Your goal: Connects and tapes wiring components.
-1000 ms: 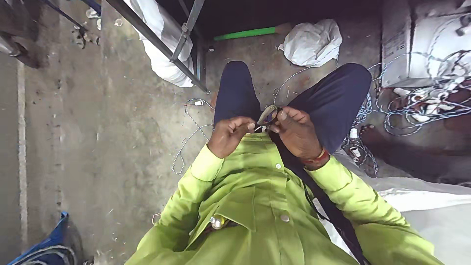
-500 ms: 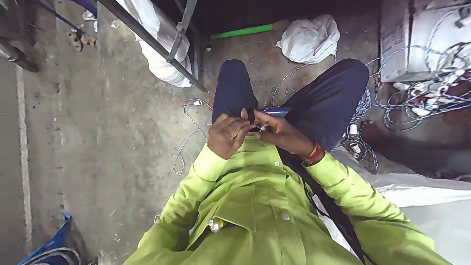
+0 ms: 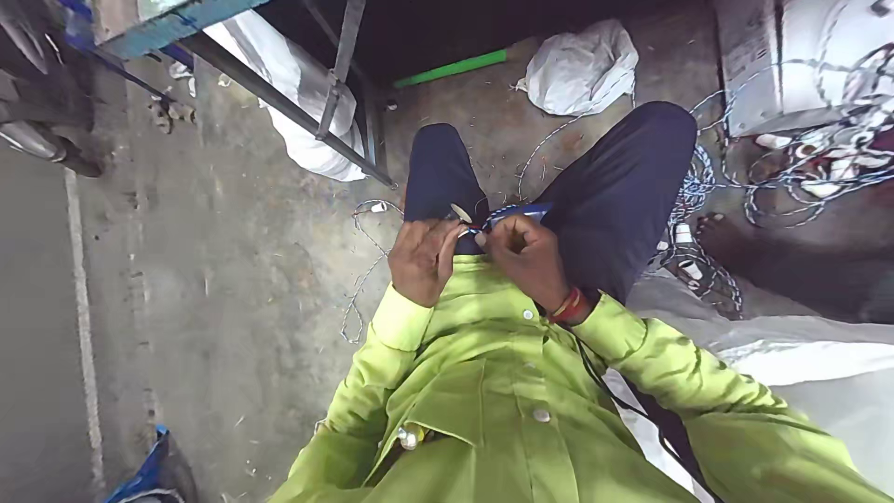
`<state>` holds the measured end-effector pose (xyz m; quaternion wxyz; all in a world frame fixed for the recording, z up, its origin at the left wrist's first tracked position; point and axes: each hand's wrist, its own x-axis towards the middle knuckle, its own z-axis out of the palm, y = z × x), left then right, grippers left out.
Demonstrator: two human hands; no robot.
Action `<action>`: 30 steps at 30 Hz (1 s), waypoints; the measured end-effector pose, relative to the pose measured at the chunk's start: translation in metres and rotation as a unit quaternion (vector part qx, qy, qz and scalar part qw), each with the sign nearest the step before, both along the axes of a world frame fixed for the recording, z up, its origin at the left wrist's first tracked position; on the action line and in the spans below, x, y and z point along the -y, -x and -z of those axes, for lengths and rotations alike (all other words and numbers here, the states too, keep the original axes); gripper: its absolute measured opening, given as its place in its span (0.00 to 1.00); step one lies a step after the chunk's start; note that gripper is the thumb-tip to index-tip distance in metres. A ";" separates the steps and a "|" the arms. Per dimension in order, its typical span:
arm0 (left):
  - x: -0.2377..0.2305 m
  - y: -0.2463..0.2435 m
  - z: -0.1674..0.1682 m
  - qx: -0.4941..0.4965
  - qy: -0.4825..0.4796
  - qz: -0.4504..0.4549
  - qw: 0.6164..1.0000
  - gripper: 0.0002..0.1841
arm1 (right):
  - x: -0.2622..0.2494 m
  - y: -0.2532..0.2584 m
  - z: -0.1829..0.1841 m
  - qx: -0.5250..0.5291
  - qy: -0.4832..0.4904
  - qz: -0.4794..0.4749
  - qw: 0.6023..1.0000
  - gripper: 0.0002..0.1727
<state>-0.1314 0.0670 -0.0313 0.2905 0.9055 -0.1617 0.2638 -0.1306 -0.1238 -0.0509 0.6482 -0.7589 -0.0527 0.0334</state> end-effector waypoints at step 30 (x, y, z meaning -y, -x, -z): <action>0.026 0.008 0.014 -0.009 0.084 0.007 0.996 0.07 | -0.018 -0.006 -0.002 -0.153 -0.178 0.047 0.971 0.12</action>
